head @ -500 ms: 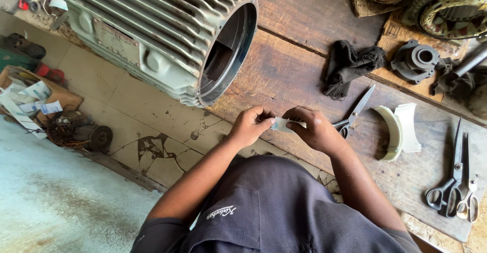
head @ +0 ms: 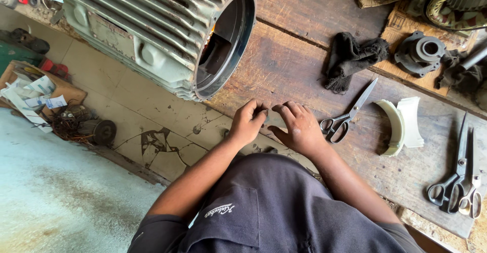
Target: The person fits white curved insulator strips into the open end of an electric motor housing on a workbench, folding and pressing each piece by hand before inserting it. They rotate and reposition the heavy motor housing between insertions and reach inside to seat the pieces against the stator.
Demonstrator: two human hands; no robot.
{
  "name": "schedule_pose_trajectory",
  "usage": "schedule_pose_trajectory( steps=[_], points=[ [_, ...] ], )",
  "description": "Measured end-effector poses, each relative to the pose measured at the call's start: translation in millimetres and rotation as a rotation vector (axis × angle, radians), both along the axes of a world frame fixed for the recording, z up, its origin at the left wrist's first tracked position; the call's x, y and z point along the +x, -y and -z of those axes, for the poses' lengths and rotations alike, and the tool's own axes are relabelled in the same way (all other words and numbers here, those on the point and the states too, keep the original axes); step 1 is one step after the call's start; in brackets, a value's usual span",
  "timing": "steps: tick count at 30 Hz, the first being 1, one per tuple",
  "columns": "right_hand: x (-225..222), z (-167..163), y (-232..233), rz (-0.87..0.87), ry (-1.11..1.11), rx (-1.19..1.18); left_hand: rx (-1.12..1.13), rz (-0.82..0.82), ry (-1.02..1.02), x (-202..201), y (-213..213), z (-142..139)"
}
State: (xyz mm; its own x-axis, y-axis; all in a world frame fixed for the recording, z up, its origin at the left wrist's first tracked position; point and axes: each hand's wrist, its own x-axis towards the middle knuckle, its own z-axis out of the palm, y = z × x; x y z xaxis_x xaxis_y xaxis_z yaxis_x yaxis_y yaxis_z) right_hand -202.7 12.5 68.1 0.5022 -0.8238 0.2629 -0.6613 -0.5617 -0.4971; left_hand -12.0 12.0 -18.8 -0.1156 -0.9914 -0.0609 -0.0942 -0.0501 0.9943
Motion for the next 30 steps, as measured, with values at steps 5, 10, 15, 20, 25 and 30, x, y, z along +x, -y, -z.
schedule_pose_trajectory(
  steps=[5, 10, 15, 20, 25, 30],
  points=[
    [3.1, 14.7, -1.0, 0.002, 0.042, 0.006, 0.086, -0.012, -0.037, 5.3, -4.2, 4.6],
    [9.3, 23.2, 3.0, -0.028, 0.059, 0.041, -0.034, -0.024, 0.043, 14.2, -5.9, 5.6],
    [17.0, 37.7, 2.9, -0.065, 0.073, 0.029, -0.034, -0.029, 0.115, 25.4, -10.9, 12.7],
    [26.3, 39.0, 0.3, -0.060, 0.106, -0.022, -0.100, -0.041, 0.097, 31.1, -12.2, 16.0],
    [57.5, 14.9, -5.5, -0.031, 0.061, -0.019, -0.094, -0.036, 0.130, 61.6, -11.4, -9.5],
    [89.6, 6.5, -9.0, 0.000, 0.033, -0.044, -0.178, 0.035, 0.116, 93.9, -7.5, -14.1]
  ],
)
